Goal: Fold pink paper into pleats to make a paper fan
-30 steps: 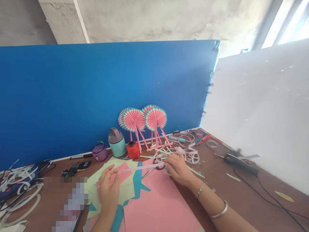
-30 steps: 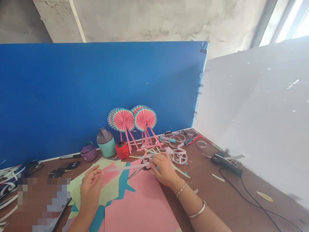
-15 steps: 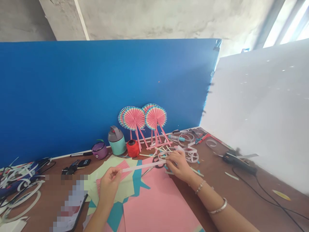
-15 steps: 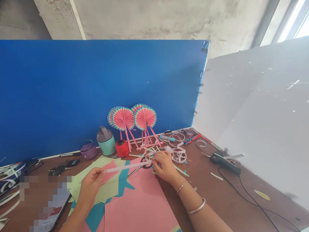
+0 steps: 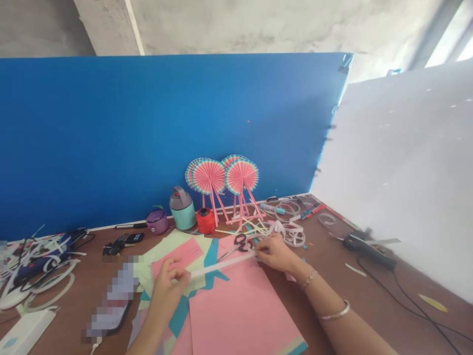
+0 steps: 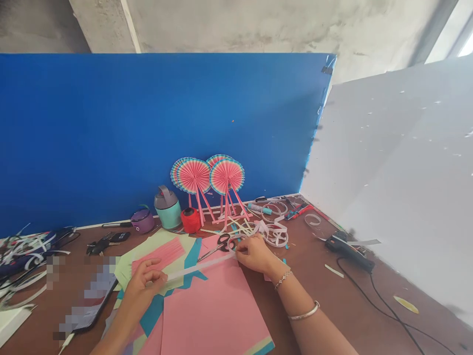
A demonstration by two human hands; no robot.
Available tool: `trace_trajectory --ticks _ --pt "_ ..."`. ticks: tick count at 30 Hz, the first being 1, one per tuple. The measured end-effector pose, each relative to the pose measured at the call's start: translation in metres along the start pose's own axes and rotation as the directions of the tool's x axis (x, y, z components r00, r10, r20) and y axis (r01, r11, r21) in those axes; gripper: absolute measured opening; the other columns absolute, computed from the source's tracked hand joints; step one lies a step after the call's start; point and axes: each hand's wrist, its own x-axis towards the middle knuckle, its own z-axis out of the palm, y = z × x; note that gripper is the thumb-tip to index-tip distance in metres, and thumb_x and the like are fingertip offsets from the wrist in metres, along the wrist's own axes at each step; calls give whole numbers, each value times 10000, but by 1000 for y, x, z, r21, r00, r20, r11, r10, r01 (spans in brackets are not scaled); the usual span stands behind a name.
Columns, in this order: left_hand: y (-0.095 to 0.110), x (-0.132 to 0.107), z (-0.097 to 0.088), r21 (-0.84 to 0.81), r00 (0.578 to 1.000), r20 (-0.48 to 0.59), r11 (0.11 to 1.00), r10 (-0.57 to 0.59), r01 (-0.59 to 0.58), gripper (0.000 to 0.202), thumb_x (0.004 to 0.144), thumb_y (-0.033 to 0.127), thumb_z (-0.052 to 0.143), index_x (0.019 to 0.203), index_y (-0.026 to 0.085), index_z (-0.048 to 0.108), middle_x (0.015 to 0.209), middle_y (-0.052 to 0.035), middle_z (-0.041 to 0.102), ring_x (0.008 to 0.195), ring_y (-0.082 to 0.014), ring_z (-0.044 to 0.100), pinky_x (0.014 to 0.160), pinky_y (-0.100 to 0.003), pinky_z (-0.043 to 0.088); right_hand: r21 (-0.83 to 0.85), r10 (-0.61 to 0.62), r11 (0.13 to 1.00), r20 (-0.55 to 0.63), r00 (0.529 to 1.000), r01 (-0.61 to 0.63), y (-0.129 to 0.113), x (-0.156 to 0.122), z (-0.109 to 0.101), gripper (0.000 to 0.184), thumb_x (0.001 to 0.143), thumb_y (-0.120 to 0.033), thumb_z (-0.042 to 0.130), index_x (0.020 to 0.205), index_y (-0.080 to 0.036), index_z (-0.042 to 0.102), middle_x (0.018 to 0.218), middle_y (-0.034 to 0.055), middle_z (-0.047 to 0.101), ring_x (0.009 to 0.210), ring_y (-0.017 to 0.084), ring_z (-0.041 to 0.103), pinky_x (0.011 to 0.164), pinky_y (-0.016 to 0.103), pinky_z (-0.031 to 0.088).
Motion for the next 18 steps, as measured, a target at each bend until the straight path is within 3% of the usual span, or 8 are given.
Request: trace_trajectory --ticks 6,12,18 --pt "-13 -7 -2 106 999 42 994 35 -40 324 670 356 555 958 218 501 623 26 619 761 -238 611 758 -365 424 19 2 1000 89 996 -4 0 0 -3 270 767 -219 508 529 -209 635 491 -38 576 491 105 463 702 275 405" --pt "-16 -5 -7 136 990 137 989 40 -59 318 654 316 530 957 224 500 572 57 563 650 -207 587 705 -332 426 38 44 998 212 976 -53 1 -2 -7 296 743 -225 520 457 -198 591 459 -51 474 457 93 388 523 220 355" --pt "-19 -5 -10 158 979 201 987 9 -41 343 656 298 500 989 219 483 571 69 514 620 -188 559 679 -310 412 148 69 982 318 945 -122 -7 0 -15 236 687 -153 467 464 -193 534 456 -42 354 451 97 308 460 230 264"
